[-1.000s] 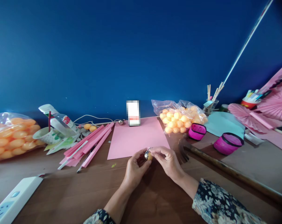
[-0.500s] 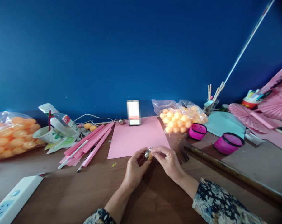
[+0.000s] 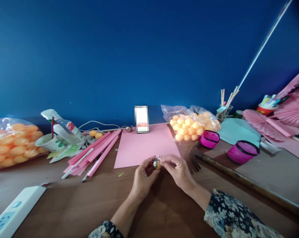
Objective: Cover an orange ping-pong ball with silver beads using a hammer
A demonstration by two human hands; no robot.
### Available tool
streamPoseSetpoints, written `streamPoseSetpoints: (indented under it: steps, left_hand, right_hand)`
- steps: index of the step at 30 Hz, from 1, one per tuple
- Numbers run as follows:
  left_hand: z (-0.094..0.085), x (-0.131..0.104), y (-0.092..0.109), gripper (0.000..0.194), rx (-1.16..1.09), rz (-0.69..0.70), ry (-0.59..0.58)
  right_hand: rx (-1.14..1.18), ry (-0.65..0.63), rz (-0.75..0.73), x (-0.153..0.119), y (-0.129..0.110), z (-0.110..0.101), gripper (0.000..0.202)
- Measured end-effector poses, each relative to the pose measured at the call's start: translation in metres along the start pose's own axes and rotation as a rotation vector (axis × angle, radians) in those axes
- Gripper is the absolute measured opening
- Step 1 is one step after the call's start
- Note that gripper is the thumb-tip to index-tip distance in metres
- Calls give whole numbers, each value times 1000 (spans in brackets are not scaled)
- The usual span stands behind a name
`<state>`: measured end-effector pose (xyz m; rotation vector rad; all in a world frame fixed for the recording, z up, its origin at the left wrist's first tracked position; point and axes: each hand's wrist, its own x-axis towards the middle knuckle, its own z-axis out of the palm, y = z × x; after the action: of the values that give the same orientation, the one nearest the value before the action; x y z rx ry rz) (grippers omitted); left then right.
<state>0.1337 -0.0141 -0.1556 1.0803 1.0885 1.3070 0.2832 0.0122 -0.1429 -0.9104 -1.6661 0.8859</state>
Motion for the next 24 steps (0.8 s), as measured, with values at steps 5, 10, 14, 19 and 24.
streamPoseSetpoints:
  steps: [5,10,14,19,24]
  left_hand:
    - [1,0,2,47,6,8,-5]
    - [1,0,2,47,4,6,-3]
    - [1,-1,2,47,7,-1,-3]
    - [1,-1,2,47,10,-3,-1]
    - [0,-1,3,47,37,4,3]
  right_hand:
    - [-1,7,-6,0,0,0,8]
    - [0,11,-22,0,1,0,9]
    - [0,8,-35,0,0,0,8]
    - [5,9,-47,0,-2,0,8]
    - [1,8,-48,0,-3,-1,9]
